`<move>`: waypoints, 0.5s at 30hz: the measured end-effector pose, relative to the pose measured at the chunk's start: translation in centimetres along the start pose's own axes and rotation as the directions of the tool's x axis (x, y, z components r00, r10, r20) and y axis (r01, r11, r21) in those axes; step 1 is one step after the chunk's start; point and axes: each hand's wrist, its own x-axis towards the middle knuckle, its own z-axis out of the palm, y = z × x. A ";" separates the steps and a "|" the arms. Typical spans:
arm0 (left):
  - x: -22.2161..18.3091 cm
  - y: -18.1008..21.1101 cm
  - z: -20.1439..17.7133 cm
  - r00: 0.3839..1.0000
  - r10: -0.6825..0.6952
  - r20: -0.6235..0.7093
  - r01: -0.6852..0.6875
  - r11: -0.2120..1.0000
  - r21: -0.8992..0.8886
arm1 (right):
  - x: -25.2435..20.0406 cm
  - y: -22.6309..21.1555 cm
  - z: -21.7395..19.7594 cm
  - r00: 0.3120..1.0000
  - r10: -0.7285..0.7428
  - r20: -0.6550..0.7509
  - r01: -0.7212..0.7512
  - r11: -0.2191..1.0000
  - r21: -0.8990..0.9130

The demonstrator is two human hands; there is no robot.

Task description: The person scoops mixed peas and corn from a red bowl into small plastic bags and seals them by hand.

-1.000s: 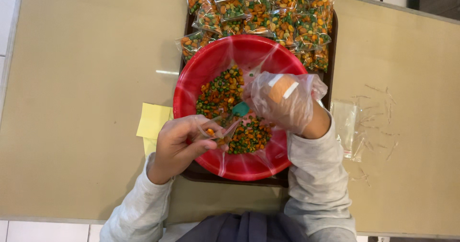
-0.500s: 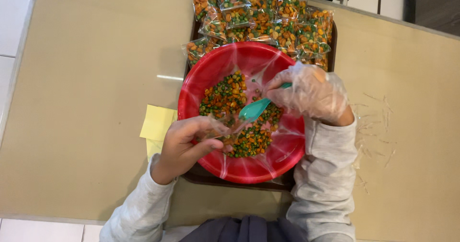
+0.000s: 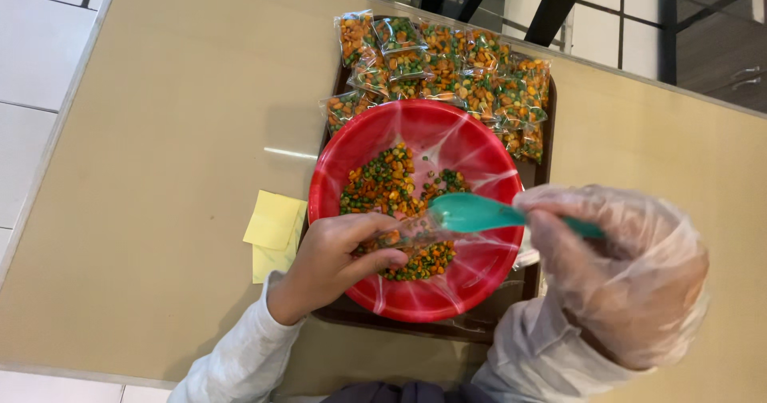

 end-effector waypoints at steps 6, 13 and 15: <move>0.0 0.1 -0.1 1.000 0.015 -0.004 -0.015 0.998 -0.060 | -1.3 2.0 -1.1 0.870 -0.458 0.184 0.477 0.684 -0.552; -0.4 -0.2 -0.2 0.999 0.020 -0.039 -0.025 0.992 -0.124 | 2.5 2.2 0.3 0.762 -0.646 -0.033 0.521 0.644 -0.560; -0.1 0.3 -0.5 1.000 -0.008 -0.020 0.004 0.978 -0.210 | 5.6 3.6 1.3 0.928 -0.105 0.357 0.302 0.773 -0.558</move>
